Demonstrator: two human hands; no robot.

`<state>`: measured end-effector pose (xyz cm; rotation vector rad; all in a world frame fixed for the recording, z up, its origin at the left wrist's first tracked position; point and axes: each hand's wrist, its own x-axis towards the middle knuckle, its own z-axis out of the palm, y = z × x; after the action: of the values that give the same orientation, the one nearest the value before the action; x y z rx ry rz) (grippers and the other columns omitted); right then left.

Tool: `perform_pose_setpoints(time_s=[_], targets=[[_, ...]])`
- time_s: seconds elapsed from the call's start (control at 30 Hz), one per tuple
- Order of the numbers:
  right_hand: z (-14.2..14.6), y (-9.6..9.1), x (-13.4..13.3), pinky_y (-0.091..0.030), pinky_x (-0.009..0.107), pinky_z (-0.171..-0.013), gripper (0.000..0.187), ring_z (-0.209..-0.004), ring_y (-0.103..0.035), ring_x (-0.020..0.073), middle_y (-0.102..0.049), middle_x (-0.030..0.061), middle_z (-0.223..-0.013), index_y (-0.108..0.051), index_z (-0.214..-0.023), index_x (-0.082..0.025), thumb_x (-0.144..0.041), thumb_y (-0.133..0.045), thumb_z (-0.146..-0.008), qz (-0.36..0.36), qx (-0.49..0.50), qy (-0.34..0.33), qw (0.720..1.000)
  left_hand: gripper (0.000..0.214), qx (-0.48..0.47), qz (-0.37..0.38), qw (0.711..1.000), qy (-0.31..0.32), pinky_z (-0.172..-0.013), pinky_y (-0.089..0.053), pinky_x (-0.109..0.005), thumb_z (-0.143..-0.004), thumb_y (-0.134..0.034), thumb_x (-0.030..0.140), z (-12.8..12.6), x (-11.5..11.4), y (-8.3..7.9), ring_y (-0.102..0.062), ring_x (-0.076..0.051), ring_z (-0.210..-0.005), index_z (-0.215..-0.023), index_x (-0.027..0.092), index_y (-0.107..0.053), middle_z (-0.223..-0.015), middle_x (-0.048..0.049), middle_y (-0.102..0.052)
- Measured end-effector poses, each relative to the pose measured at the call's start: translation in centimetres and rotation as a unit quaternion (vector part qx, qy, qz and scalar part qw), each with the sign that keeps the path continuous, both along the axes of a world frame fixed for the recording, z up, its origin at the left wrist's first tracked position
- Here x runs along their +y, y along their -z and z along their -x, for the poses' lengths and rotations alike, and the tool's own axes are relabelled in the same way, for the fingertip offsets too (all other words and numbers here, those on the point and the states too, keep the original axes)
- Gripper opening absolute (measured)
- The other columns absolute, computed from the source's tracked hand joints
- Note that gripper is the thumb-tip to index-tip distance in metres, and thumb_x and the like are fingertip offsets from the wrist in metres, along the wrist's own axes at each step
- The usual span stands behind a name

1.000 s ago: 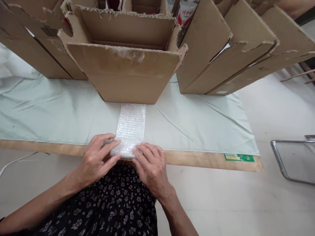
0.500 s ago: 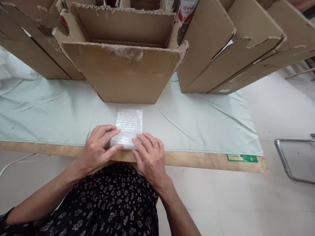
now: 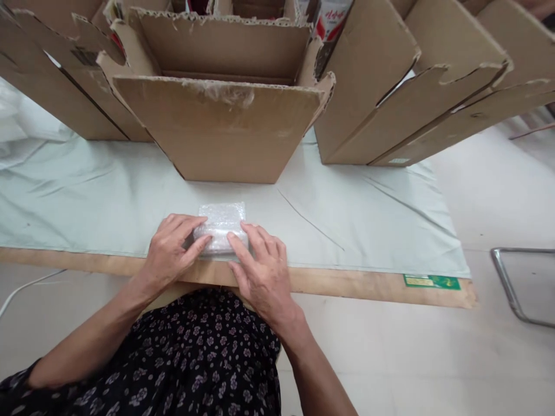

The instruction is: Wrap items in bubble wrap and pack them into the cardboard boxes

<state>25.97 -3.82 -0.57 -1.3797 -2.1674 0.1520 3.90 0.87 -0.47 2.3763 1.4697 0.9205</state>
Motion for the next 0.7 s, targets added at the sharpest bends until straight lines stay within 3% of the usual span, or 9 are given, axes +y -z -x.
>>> perform_pose_setpoints(time_s=[0.17, 0.23, 0.3, 0.4, 0.5, 0.57, 0.63, 0.7], targets=[[0.8, -0.3, 2.5, -0.049, 0.048, -0.101, 0.034, -0.128, -0.062, 0.0306, -0.070, 0.0122, -0.138, -0.065, -0.134, -0.022, -0.018, -0.058, -0.101, 0.035, -0.024, -0.011, 0.999, 0.031, -0.069, 0.047, 0.995, -0.057, -0.089, -0.056, -0.040, -0.101, -0.060, 0.040, 0.6, -0.7, -1.0, -0.068, -0.025, -0.098, -0.122, 0.018, -0.069, -0.106, -0.0098, -0.073], [0.8, -0.6, 2.6, -0.049, 0.045, -0.098, 0.031, -0.119, -0.066, 0.0274, -0.074, 0.0101, -0.129, -0.066, -0.133, -0.023, -0.021, -0.056, -0.103, 0.043, 0.026, -0.008, 0.999, 0.037, -0.141, 0.119, 0.979, -0.081, -0.083, -0.058, -0.037, -0.099, -0.063, 0.042, 1.2, -1.7, -1.8, -0.069, -0.022, -0.095, -0.127, 0.018, -0.066, -0.106, -0.0090, -0.073], [0.7, -1.0, 2.1, -0.050, 0.044, -0.097, 0.031, -0.112, -0.069, 0.0252, -0.076, 0.0078, -0.123, -0.066, -0.134, -0.025, -0.025, -0.054, -0.105, 0.054, 0.081, -0.012, 0.995, 0.049, -0.223, 0.217, 0.945, -0.098, -0.082, -0.060, -0.035, -0.097, -0.065, 0.046, 1.6, -2.7, -2.3, -0.072, -0.022, -0.095, -0.137, 0.018, -0.060, -0.113, -0.0107, -0.073], [0.8, -2.0, 0.9, -0.050, 0.044, -0.095, 0.029, -0.107, -0.069, 0.0237, -0.077, 0.0055, -0.118, -0.067, -0.131, -0.027, -0.026, -0.054, -0.105, 0.076, 0.125, -0.030, 0.989, 0.074, -0.345, 0.349, 0.869, -0.059, -0.093, -0.061, -0.041, -0.095, -0.067, 0.056, 1.7, -3.6, -2.5, -0.074, -0.027, -0.108, -0.154, 0.016, -0.044, -0.125, -0.0171, -0.072], [0.8, -2.8, -0.1, -0.051, 0.041, -0.091, 0.022, -0.099, -0.068, 0.0216, -0.078, 0.0034, -0.108, -0.069, -0.121, -0.026, -0.024, -0.055, -0.104, 0.121, 0.143, -0.056, 0.981, 0.095, -0.434, 0.400, 0.807, 0.035, -0.102, -0.059, -0.045, -0.090, -0.074, 0.059, 1.1, -3.9, -2.2, -0.071, -0.031, -0.119, -0.162, 0.019, -0.029, -0.136, -0.0204, -0.068], [0.6, -2.7, -0.6, -0.051, 0.040, -0.089, 0.016, -0.096, -0.068, 0.0213, -0.077, 0.0028, -0.103, -0.070, -0.112, -0.026, -0.024, -0.058, -0.102, 0.148, 0.156, -0.059, 0.975, 0.098, -0.451, 0.404, 0.793, 0.066, -0.102, -0.058, -0.043, -0.088, -0.079, 0.055, 0.5, -4.0, -2.1, -0.070, -0.030, -0.120, -0.164, 0.023, -0.025, -0.141, -0.0195, -0.065], [0.3, -2.2, -1.0, -0.053, 0.040, -0.090, 0.013, -0.099, -0.068, 0.0224, -0.075, 0.0043, -0.105, -0.070, -0.108, -0.025, -0.027, -0.062, -0.099, 0.159, 0.189, -0.024, 0.969, 0.090, -0.445, 0.402, 0.798, 0.054, -0.100, -0.058, -0.039, -0.091, -0.076, 0.047, 0.0, -4.3, -2.2, -0.070, -0.026, -0.114, -0.163, 0.026, -0.028, -0.136, -0.0159, -0.067], [-0.2, -1.6, -1.3, -0.054, 0.041, -0.095, 0.027, -0.108, -0.069, 0.0247, -0.073, 0.0079, -0.119, -0.068, -0.120, -0.025, -0.034, -0.068, -0.095, 0.181, 0.250, 0.029, 0.951, 0.080, -0.448, 0.402, 0.798, 0.028, -0.096, -0.058, -0.035, -0.096, -0.071, 0.042, -0.5, -4.4, -2.3, -0.070, -0.020, -0.104, -0.163, 0.026, -0.031, -0.124, -0.0108, -0.071]])
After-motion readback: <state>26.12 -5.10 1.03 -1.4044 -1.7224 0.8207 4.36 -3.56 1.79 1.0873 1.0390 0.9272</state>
